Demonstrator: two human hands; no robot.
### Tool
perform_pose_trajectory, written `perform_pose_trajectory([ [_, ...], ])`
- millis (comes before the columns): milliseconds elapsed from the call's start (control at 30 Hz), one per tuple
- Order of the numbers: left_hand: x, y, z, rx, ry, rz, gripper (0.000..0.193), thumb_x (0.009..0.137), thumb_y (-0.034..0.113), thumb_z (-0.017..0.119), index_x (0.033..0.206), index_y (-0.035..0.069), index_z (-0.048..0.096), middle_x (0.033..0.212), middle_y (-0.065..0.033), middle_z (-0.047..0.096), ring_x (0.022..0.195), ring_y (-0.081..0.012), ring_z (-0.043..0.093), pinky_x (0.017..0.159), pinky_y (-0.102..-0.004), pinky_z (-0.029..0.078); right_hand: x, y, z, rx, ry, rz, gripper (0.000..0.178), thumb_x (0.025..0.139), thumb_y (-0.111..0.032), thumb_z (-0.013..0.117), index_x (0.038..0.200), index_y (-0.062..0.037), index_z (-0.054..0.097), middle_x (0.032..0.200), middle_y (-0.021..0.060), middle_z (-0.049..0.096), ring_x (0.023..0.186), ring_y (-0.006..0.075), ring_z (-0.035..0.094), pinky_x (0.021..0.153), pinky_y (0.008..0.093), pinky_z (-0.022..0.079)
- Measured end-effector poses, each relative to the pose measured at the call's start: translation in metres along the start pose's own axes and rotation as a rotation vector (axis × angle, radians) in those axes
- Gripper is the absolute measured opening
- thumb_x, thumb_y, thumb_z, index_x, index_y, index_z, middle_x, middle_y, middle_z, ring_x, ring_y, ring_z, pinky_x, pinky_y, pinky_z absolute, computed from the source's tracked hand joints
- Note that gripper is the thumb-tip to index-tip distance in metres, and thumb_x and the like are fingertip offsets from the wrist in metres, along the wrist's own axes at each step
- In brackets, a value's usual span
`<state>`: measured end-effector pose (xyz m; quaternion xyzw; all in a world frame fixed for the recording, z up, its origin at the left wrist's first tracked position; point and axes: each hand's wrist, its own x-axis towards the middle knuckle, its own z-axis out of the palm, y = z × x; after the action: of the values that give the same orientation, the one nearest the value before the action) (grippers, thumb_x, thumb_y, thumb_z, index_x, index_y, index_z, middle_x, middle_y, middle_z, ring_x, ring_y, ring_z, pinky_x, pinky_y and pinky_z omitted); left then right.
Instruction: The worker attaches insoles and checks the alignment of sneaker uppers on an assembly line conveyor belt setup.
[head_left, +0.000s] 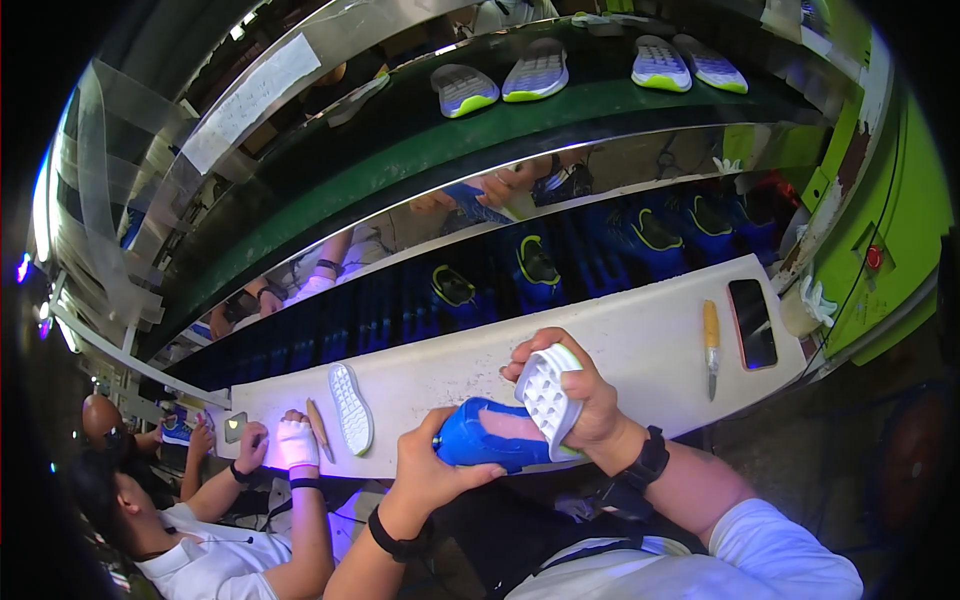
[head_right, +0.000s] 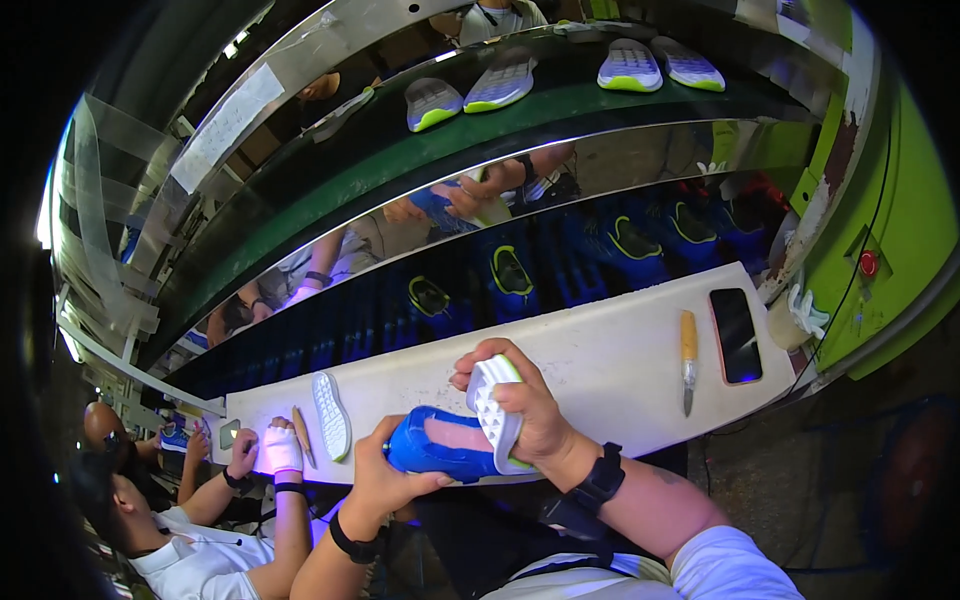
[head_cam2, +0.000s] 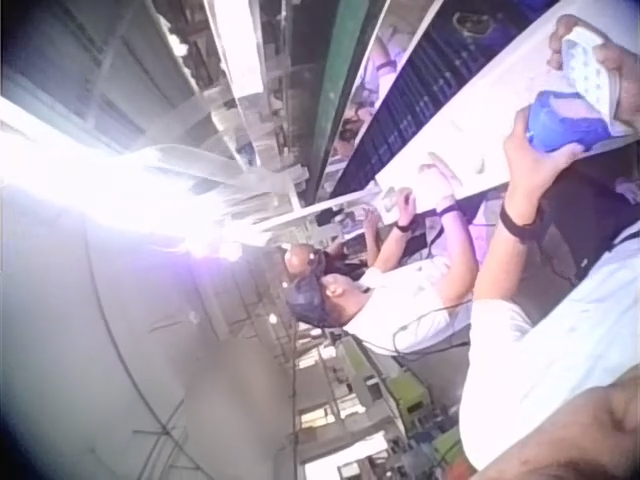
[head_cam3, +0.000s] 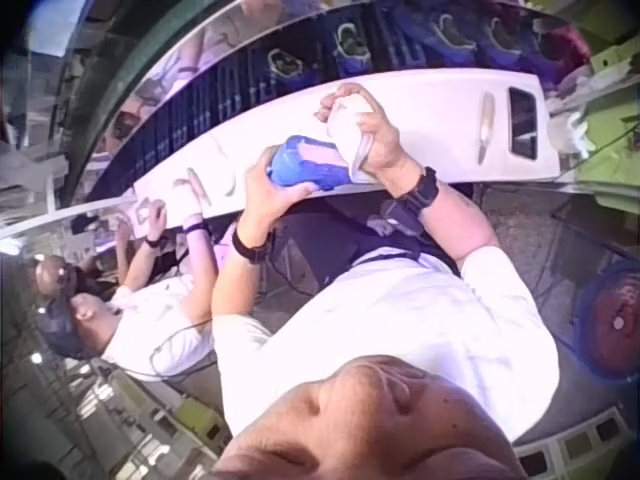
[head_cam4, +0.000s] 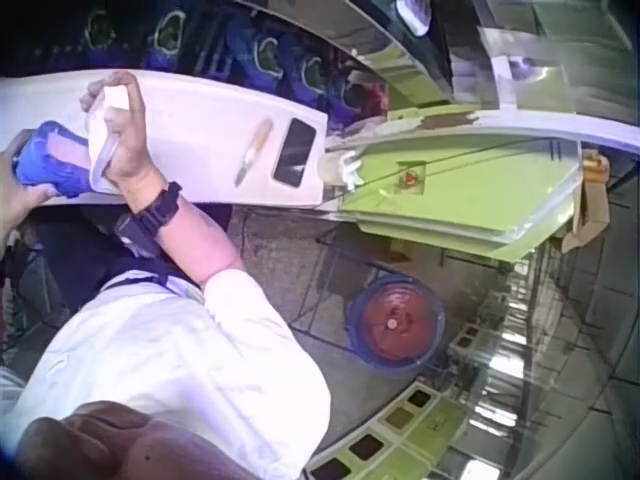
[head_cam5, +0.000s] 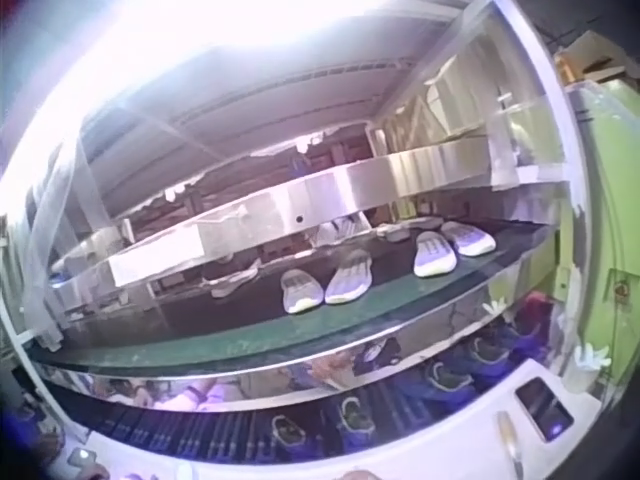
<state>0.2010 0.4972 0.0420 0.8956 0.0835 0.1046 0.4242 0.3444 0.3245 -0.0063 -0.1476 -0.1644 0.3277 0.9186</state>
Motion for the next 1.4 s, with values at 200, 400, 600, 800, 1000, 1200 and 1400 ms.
perform_pose_trajectory([
  [200,-0.028,-0.005,0.008,-0.039,0.077,0.015,0.08,0.057,0.035,0.098,0.12,-0.001,0.062,0.101,-0.0174,0.075,0.095,-0.0254,0.074,0.087,-0.0358,0.057,-0.012,0.004,0.015,0.138,0.038,0.03,0.051,0.074,-0.026,0.071,0.12,-0.0098,0.055,0.116,0.0105,0.06,0.112,0.024,0.059,0.108,0.0364,0.043],
  [400,-0.002,0.059,0.02,0.312,0.012,0.29,0.068,0.058,0.043,0.095,0.104,0.002,0.064,0.08,-0.0155,0.072,0.069,-0.0294,0.073,0.062,-0.036,0.059,-0.017,-0.035,0.037,-1.043,-0.454,-0.111,0.092,0.086,-0.066,0.055,0.15,-0.0014,0.038,0.15,0.022,0.041,0.142,0.0352,0.039,0.118,0.044,0.027],
  [600,0.033,0.091,0.035,0.431,-0.085,0.386,0.059,0.058,0.041,0.091,0.088,0.003,0.058,0.066,-0.0119,0.066,0.054,-0.0285,0.067,0.048,-0.0379,0.053,-0.021,-0.076,0.028,-1.023,-0.402,-0.029,0.075,0.096,-0.049,0.045,0.149,0.0031,0.039,0.154,0.0248,0.034,0.147,0.0341,0.03,0.121,0.0435,0.019],
  [800,0.061,0.097,0.035,0.487,-0.151,0.308,0.068,0.054,0.043,0.094,0.095,0.0,0.061,0.067,-0.0159,0.066,0.063,-0.0336,0.07,0.06,-0.0385,0.057,-0.007,-0.095,0.036,-1.131,-0.241,0.174,0.06,0.09,-0.033,0.049,0.138,0.0029,0.048,0.132,0.0135,0.055,0.122,0.0195,0.051,0.107,0.0342,0.037],
  [1000,0.083,0.092,0.043,0.415,-0.17,0.295,0.067,0.052,0.042,0.095,0.092,0.0,0.063,0.07,-0.0175,0.068,0.067,-0.0336,0.072,0.063,-0.0373,0.057,0.0,-0.086,0.018,-0.89,-0.151,0.095,0.072,0.094,-0.046,0.044,0.147,0.0029,0.037,0.14,0.0166,0.049,0.131,0.0234,0.045,0.114,0.0377,0.031],
  [1200,0.08,0.097,0.043,0.444,-0.192,0.363,0.062,0.059,0.044,0.089,0.089,-0.001,0.059,0.064,-0.012,0.066,0.058,-0.0301,0.069,0.056,-0.0383,0.056,-0.005,-0.085,0.02,-0.809,-0.141,0.036,0.079,0.093,-0.047,0.041,0.153,0.0037,0.031,0.148,0.0194,0.043,0.139,0.0243,0.039,0.118,0.038,0.024],
  [1400,0.071,0.097,0.045,0.476,-0.205,0.414,0.066,0.061,0.048,0.089,0.093,-0.002,0.059,0.064,-0.0108,0.065,0.053,-0.0275,0.067,0.05,-0.0369,0.053,-0.013,-0.108,0.03,-1.102,-0.258,0.13,0.049,0.094,-0.02,0.045,0.136,0.0056,0.048,0.129,0.0218,0.057,0.122,0.0288,0.055,0.105,0.0376,0.04],
])
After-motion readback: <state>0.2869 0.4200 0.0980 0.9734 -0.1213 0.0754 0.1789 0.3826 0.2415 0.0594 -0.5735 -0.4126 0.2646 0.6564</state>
